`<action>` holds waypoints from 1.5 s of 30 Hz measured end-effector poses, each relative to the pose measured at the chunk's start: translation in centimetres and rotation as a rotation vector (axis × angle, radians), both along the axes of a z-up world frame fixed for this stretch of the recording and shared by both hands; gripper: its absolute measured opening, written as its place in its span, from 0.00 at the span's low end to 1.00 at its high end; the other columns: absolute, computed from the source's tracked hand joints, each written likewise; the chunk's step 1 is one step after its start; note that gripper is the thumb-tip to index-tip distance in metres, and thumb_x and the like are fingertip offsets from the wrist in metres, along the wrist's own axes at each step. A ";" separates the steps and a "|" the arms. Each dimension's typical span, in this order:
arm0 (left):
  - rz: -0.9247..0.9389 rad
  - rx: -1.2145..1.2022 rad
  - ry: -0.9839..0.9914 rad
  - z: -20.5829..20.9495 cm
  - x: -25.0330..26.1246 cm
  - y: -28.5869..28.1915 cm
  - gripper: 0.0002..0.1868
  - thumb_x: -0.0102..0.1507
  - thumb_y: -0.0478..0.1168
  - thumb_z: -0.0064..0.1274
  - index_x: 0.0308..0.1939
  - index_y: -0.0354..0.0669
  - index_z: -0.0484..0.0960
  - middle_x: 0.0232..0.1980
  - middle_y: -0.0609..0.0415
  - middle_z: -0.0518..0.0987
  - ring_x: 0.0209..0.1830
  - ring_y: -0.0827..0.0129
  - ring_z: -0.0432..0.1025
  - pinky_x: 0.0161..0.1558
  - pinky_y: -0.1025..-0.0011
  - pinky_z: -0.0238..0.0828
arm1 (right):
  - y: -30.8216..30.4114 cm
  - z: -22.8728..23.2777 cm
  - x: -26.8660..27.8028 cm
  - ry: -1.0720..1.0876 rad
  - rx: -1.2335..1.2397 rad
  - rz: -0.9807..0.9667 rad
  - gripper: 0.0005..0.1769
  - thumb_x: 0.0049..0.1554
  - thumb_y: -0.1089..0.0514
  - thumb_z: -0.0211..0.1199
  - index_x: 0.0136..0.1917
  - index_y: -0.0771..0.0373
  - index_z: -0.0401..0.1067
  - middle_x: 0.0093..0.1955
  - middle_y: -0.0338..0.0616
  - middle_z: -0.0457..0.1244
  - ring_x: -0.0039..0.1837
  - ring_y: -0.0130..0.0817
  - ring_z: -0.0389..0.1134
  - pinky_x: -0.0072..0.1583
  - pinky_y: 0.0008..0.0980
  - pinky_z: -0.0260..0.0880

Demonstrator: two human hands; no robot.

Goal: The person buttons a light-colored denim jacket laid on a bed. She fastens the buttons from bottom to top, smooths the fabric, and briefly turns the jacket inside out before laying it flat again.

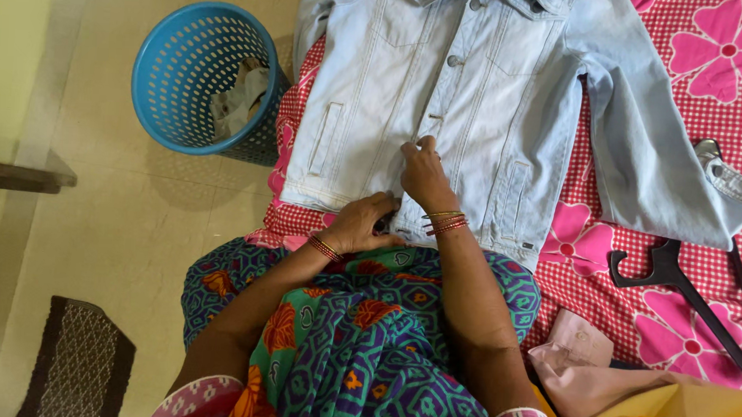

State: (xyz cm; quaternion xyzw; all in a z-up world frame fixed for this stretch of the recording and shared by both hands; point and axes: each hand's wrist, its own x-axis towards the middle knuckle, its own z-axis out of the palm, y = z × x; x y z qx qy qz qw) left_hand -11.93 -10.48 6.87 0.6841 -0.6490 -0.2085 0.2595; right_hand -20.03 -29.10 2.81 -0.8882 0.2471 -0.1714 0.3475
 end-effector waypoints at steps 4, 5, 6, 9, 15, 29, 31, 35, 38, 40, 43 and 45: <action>0.122 0.032 0.071 -1.2 -0.5 -0.2 0.22 0.58 0.50 0.63 0.50 0.42 0.79 0.45 0.48 0.76 0.46 0.51 0.74 0.45 0.57 0.71 | 0.1 0.6 -0.1 0.047 0.069 -0.009 0.24 0.47 0.65 0.68 0.58 0.69 0.70 0.63 0.72 0.56 0.60 0.71 0.64 0.60 0.54 0.68; 0.124 0.032 0.094 -1.4 -0.4 -0.2 0.18 0.57 0.47 0.62 0.46 0.42 0.78 0.45 0.48 0.77 0.46 0.51 0.75 0.45 0.57 0.71 | 0.2 0.8 -0.1 0.062 0.064 -0.019 0.24 0.47 0.64 0.69 0.58 0.69 0.71 0.63 0.72 0.56 0.60 0.71 0.64 0.60 0.54 0.68; 0.125 0.031 0.116 -1.5 -0.3 -0.3 0.15 0.57 0.44 0.60 0.43 0.41 0.77 0.44 0.49 0.77 0.46 0.52 0.75 0.45 0.57 0.71 | 0.1 1.0 0.0 0.077 0.057 -0.030 0.25 0.47 0.62 0.70 0.58 0.68 0.71 0.64 0.71 0.56 0.61 0.71 0.64 0.61 0.54 0.67; 0.085 0.018 0.121 -1.7 -0.2 -0.3 0.10 0.55 0.39 0.58 0.37 0.40 0.76 0.41 0.48 0.77 0.44 0.50 0.74 0.45 0.57 0.70 | -0.1 2.0 0.1 0.102 -0.037 -0.129 0.28 0.51 0.59 0.71 0.64 0.65 0.70 0.64 0.63 0.59 0.65 0.62 0.65 0.67 0.52 0.68; 0.030 -0.026 0.070 -2.0 0.0 -0.3 0.10 0.55 0.39 0.57 0.35 0.39 0.75 0.39 0.47 0.77 0.44 0.50 0.73 0.46 0.56 0.69 | 0.3 2.9 0.8 0.246 -0.200 -0.220 0.41 0.45 0.44 0.75 0.67 0.62 0.67 0.78 0.57 0.47 0.77 0.61 0.43 0.67 0.69 0.48; -0.051 0.147 0.288 -3.3 3.9 -3.4 0.10 0.57 0.39 0.59 0.40 0.41 0.81 0.39 0.52 0.83 0.39 0.65 0.78 0.43 0.68 0.75 | -1.8 -1.4 0.9 0.037 -0.270 -0.285 0.30 0.49 0.61 0.63 0.66 0.62 0.70 0.72 0.52 0.61 0.72 0.55 0.58 0.68 0.61 0.55; 0.051 0.015 0.349 -3.9 5.5 -5.6 0.08 0.61 0.39 0.59 0.42 0.42 0.81 0.40 0.53 0.83 0.40 0.68 0.78 0.44 0.70 0.75 | -2.7 -2.7 0.7 -0.052 -0.221 -0.309 0.29 0.48 0.68 0.58 0.64 0.62 0.71 0.67 0.52 0.66 0.67 0.57 0.63 0.65 0.56 0.62; 0.342 -0.154 0.315 -5.0 6.8 -11.4 0.06 0.66 0.37 0.57 0.46 0.42 0.80 0.39 0.52 0.82 0.37 0.67 0.77 0.43 0.69 0.75 | -4.8 -3.9 0.8 -0.261 -0.078 -0.383 0.27 0.47 0.75 0.54 0.60 0.62 0.72 0.54 0.55 0.70 0.58 0.59 0.68 0.60 0.49 0.68; 0.376 -0.302 0.316 -6.7 6.5 -15.6 0.13 0.60 0.32 0.57 0.50 0.43 0.80 0.41 0.50 0.81 0.40 0.63 0.78 0.45 0.67 0.76 | -4.9 -3.0 0.8 -0.275 0.033 -0.449 0.24 0.49 0.74 0.55 0.60 0.66 0.69 0.49 0.58 0.68 0.54 0.57 0.69 0.56 0.49 0.68; 0.375 -0.387 0.191 -8.0 6.1 -17.8 0.18 0.58 0.30 0.58 0.52 0.42 0.80 0.44 0.48 0.80 0.43 0.57 0.77 0.47 0.63 0.75 | -4.6 -2.1 1.1 -0.287 0.147 -0.495 0.23 0.51 0.70 0.58 0.62 0.66 0.67 0.47 0.58 0.67 0.50 0.56 0.69 0.53 0.48 0.69; 0.416 -0.420 0.102 -9.6 6.0 -18.9 0.20 0.57 0.29 0.57 0.53 0.43 0.79 0.47 0.46 0.79 0.47 0.53 0.76 0.49 0.60 0.73 | -4.6 -1.5 1.1 -0.331 0.149 -0.504 0.19 0.52 0.64 0.64 0.58 0.66 0.67 0.46 0.55 0.68 0.47 0.54 0.70 0.51 0.47 0.70; 0.450 -0.362 0.092 -10.1 5.9 -19.3 0.19 0.57 0.29 0.57 0.52 0.44 0.79 0.47 0.47 0.79 0.47 0.53 0.76 0.49 0.60 0.73 | -4.9 -1.7 1.2 -0.262 -0.069 -0.442 0.08 0.52 0.62 0.67 0.46 0.64 0.76 0.43 0.55 0.69 0.50 0.56 0.70 0.53 0.49 0.70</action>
